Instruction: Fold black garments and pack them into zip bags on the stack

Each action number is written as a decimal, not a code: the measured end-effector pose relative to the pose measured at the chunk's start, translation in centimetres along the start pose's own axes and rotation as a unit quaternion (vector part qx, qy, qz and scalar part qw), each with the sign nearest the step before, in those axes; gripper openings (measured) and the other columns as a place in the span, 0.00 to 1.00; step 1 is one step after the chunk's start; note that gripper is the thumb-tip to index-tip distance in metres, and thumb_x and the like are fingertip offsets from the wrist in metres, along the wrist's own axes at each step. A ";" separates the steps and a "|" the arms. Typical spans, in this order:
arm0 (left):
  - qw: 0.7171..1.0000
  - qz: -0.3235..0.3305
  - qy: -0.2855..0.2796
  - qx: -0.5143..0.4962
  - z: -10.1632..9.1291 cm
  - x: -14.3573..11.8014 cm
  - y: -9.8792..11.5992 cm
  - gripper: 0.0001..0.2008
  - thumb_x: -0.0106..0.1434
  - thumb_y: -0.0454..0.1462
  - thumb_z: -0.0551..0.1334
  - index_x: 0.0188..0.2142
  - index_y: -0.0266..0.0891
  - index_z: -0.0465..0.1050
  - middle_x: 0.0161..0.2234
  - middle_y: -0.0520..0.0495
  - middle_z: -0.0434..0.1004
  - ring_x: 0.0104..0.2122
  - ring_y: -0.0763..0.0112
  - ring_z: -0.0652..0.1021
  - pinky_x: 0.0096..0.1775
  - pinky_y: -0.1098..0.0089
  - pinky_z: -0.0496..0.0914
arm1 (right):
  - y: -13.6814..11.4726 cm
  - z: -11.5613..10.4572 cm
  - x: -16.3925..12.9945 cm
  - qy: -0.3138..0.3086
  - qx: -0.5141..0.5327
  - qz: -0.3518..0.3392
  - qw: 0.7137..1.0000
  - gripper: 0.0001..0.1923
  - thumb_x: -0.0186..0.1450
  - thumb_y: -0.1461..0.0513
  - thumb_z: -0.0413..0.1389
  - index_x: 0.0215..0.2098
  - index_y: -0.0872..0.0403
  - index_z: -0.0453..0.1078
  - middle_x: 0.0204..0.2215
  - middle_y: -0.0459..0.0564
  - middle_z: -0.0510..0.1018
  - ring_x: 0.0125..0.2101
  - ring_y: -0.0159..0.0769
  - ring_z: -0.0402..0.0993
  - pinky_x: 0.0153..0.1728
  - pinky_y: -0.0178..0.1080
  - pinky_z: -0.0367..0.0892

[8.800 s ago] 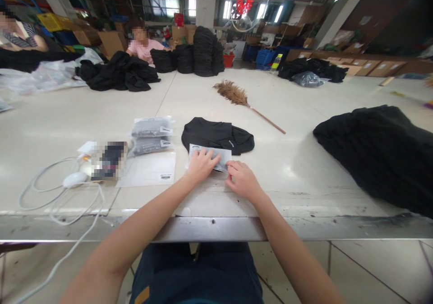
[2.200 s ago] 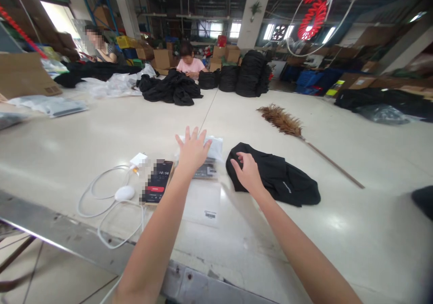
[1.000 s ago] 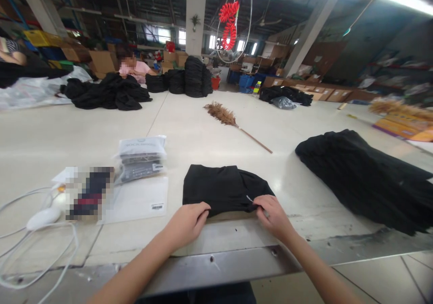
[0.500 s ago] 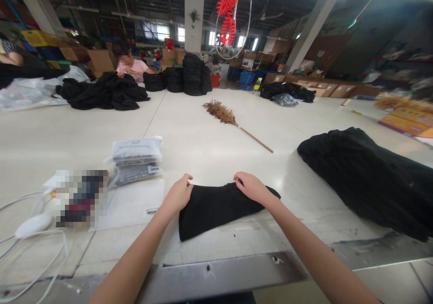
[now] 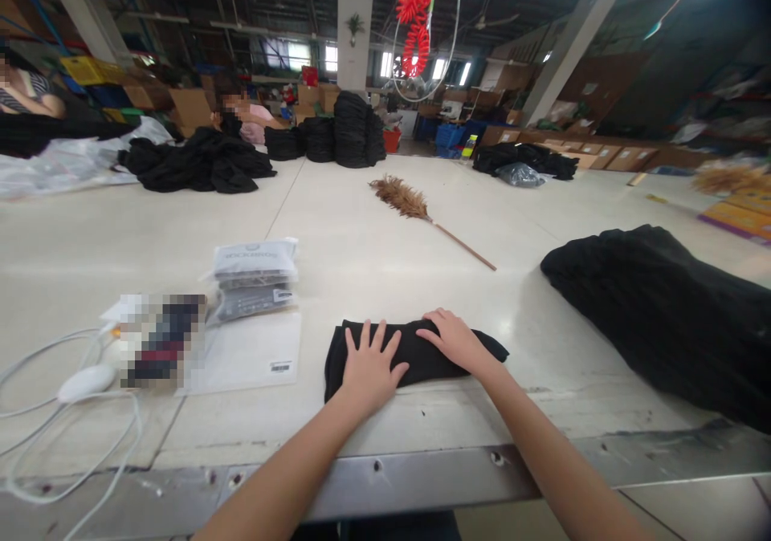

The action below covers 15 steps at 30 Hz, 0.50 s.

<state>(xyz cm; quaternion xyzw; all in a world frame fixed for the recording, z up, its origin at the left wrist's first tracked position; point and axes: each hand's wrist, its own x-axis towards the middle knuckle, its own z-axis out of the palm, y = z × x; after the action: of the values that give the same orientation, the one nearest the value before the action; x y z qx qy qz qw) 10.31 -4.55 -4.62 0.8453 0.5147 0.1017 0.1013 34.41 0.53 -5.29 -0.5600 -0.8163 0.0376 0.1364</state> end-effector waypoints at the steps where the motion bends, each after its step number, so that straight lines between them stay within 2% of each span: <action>1: 1.000 -0.008 0.007 0.006 0.5 0.3 -0.6 0.32 0.70 0.56 0.46 0.68 0.47 0.55 0.70 0.40 0.50 0.68 0.39 0.50 0.62 0.33 0.45 | 0.4 0.2 0.3 -0.007 0.004 0.006 1.000 0.18 0.70 0.48 0.50 0.46 0.51 0.70 0.42 0.54 0.78 0.41 0.44 0.75 0.42 0.43 0.66; 5: 1.000 -0.012 0.013 0.010 0.4 1.2 -2.8 0.35 0.67 0.60 0.44 0.68 0.49 0.54 0.70 0.41 0.48 0.68 0.38 0.48 0.63 0.34 0.41 | 1.2 -0.2 2.2 -0.004 -0.069 0.021 0.997 0.14 0.71 0.52 0.51 0.41 0.52 0.71 0.37 0.54 0.78 0.39 0.45 0.74 0.41 0.43 0.64; 8: 1.000 -0.016 0.006 0.012 -0.2 1.4 -3.9 0.38 0.66 0.62 0.44 0.69 0.49 0.53 0.71 0.41 0.47 0.68 0.37 0.47 0.63 0.34 0.40 | 0.7 -1.6 2.7 0.067 -0.159 0.025 0.985 0.10 0.71 0.59 0.50 0.41 0.54 0.72 0.39 0.58 0.77 0.43 0.49 0.72 0.48 0.50 0.59; 10: 1.000 -0.017 0.008 0.016 -0.4 1.4 -4.5 0.39 0.66 0.62 0.43 0.69 0.48 0.52 0.71 0.41 0.47 0.69 0.37 0.46 0.63 0.34 0.39 | 0.0 -2.3 2.1 0.131 -0.169 0.039 0.976 0.11 0.71 0.62 0.48 0.43 0.54 0.72 0.43 0.59 0.76 0.44 0.49 0.71 0.53 0.53 0.55; 12: 1.000 -0.014 0.013 0.019 -0.4 1.3 -5.0 0.40 0.65 0.63 0.42 0.69 0.47 0.51 0.71 0.41 0.46 0.69 0.38 0.46 0.63 0.34 0.39 | -0.6 -2.1 0.6 0.177 -0.138 0.061 0.972 0.14 0.72 0.59 0.47 0.48 0.54 0.71 0.47 0.59 0.76 0.47 0.48 0.70 0.56 0.53 0.54; 14: 1.000 -0.008 0.015 0.022 -0.5 1.2 -5.3 0.40 0.66 0.63 0.41 0.69 0.47 0.51 0.71 0.41 0.46 0.69 0.39 0.46 0.63 0.35 0.39 | -0.7 -1.2 -1.3 0.179 -0.094 0.087 0.975 0.19 0.72 0.54 0.45 0.54 0.55 0.68 0.51 0.60 0.74 0.52 0.48 0.69 0.56 0.51 0.56; 15: 1.000 -0.006 0.015 0.023 -0.5 1.1 -5.5 0.40 0.66 0.63 0.40 0.69 0.47 0.51 0.71 0.41 0.47 0.69 0.40 0.47 0.64 0.35 0.40 | -0.5 -0.6 -2.2 0.161 -0.074 0.101 0.979 0.22 0.73 0.52 0.44 0.57 0.55 0.65 0.53 0.60 0.73 0.54 0.48 0.67 0.56 0.51 0.58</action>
<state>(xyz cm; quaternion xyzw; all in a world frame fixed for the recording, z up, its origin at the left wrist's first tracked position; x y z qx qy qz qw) 6.05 -1.04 -5.58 0.8426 0.5235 0.1023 0.0747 34.85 -1.78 -5.06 -0.6467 -0.7236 -0.0999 0.2195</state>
